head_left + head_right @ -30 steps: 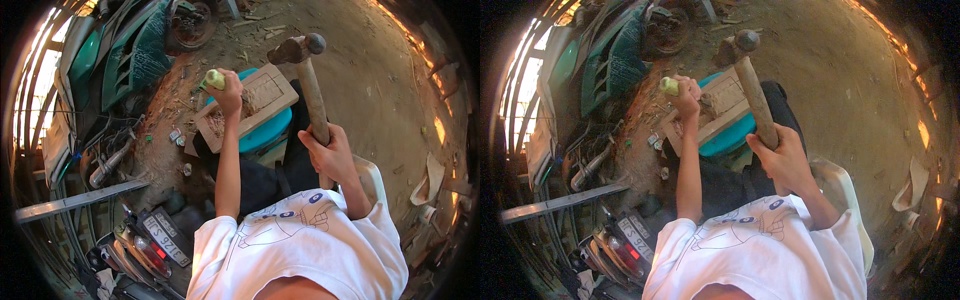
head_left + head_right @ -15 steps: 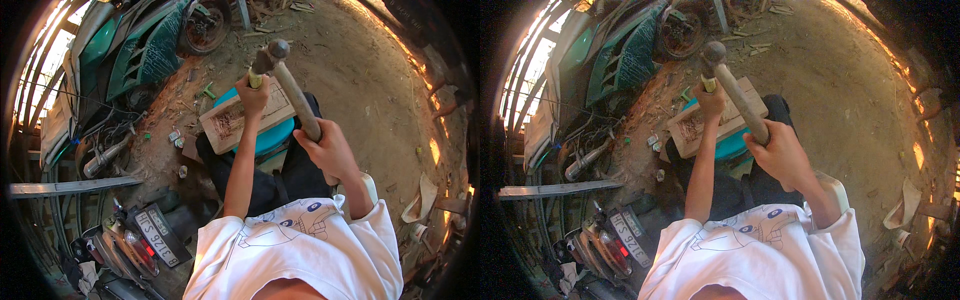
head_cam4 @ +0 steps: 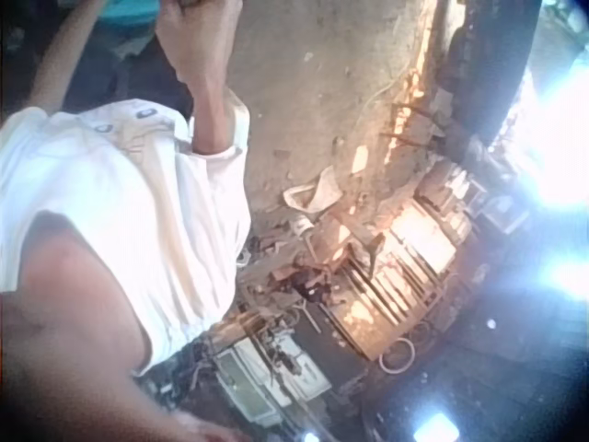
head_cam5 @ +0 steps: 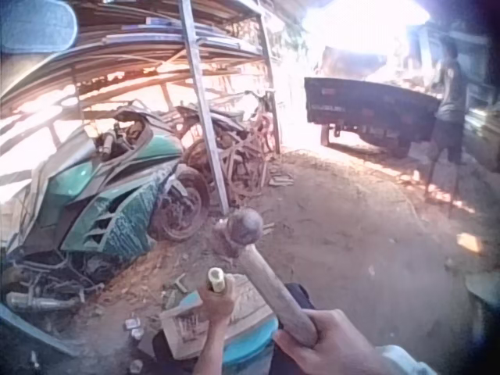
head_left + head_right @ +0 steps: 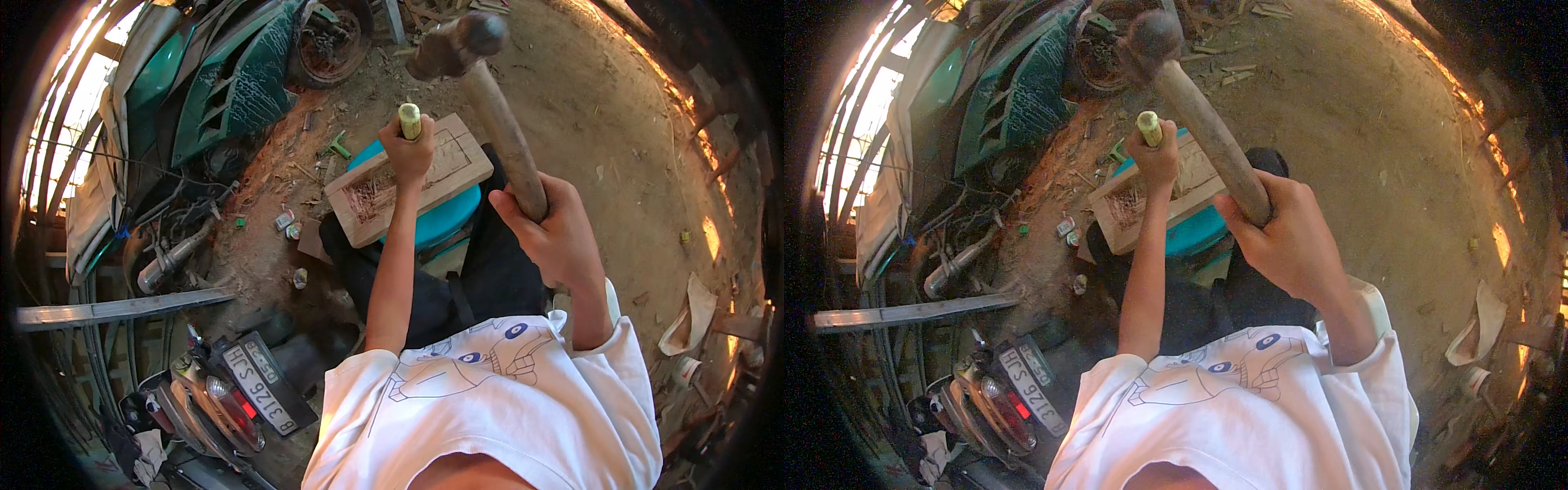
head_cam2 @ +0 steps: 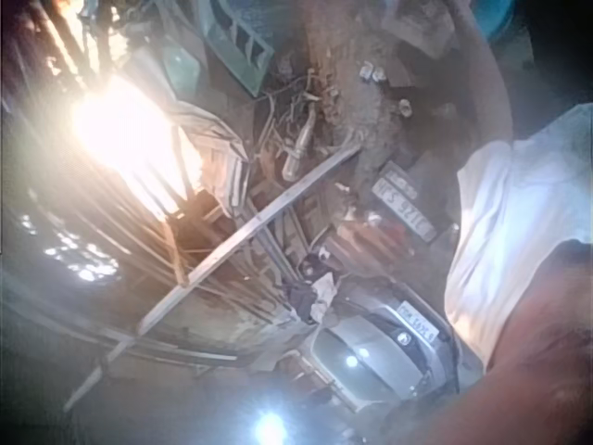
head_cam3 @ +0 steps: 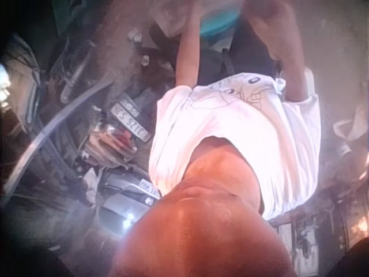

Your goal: The person carves a rectangular wooden block using a chisel and hammer. They repeatedly strike the chisel to remove wood shavings and deepen a recessed area on the block's surface.

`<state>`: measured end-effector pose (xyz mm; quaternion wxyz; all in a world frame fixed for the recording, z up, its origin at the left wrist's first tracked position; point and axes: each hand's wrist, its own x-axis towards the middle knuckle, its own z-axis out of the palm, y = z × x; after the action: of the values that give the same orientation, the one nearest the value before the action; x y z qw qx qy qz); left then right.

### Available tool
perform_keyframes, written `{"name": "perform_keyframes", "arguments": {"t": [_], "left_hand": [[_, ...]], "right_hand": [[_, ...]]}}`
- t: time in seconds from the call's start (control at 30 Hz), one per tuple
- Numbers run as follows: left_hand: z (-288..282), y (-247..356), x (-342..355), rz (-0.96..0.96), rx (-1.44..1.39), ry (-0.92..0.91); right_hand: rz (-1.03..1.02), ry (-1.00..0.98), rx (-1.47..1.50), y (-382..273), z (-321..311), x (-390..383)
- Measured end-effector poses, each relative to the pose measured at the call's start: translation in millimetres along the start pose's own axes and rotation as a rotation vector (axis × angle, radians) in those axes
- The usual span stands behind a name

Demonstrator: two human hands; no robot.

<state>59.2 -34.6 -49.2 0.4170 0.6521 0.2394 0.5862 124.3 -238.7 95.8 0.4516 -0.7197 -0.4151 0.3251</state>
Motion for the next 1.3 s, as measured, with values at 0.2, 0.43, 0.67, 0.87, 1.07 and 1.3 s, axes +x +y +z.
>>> {"name": "perform_keyframes", "arguments": {"t": [0.2, 0.43, 0.67, 0.87, 1.07, 1.3], "left_hand": [[14, 5, -1, -0.019, -0.07, 0.062], [8, 0, 2, 0.022, -0.051, 0.007], [2, 1, 5, 0.058, -0.045, 0.063], [-2, -18, 8, 0.083, -0.133, 0.057], [-24, -31, 15, -0.255, -0.448, 0.13], [-17, -52, 9, 0.026, -0.184, -0.077]], "right_hand": [[-0.087, -0.001, -0.108, 21, 7, 13], [-0.169, 0.017, 0.096, 8, 9, 7], [-0.106, -0.075, 0.075, -2, -2, 2], [-0.068, -0.055, 0.005, 39, 17, 20], [-0.102, -0.104, 0.118, 12, 7, -2], [-0.144, -0.026, 0.106, 29, 30, 13]]}}
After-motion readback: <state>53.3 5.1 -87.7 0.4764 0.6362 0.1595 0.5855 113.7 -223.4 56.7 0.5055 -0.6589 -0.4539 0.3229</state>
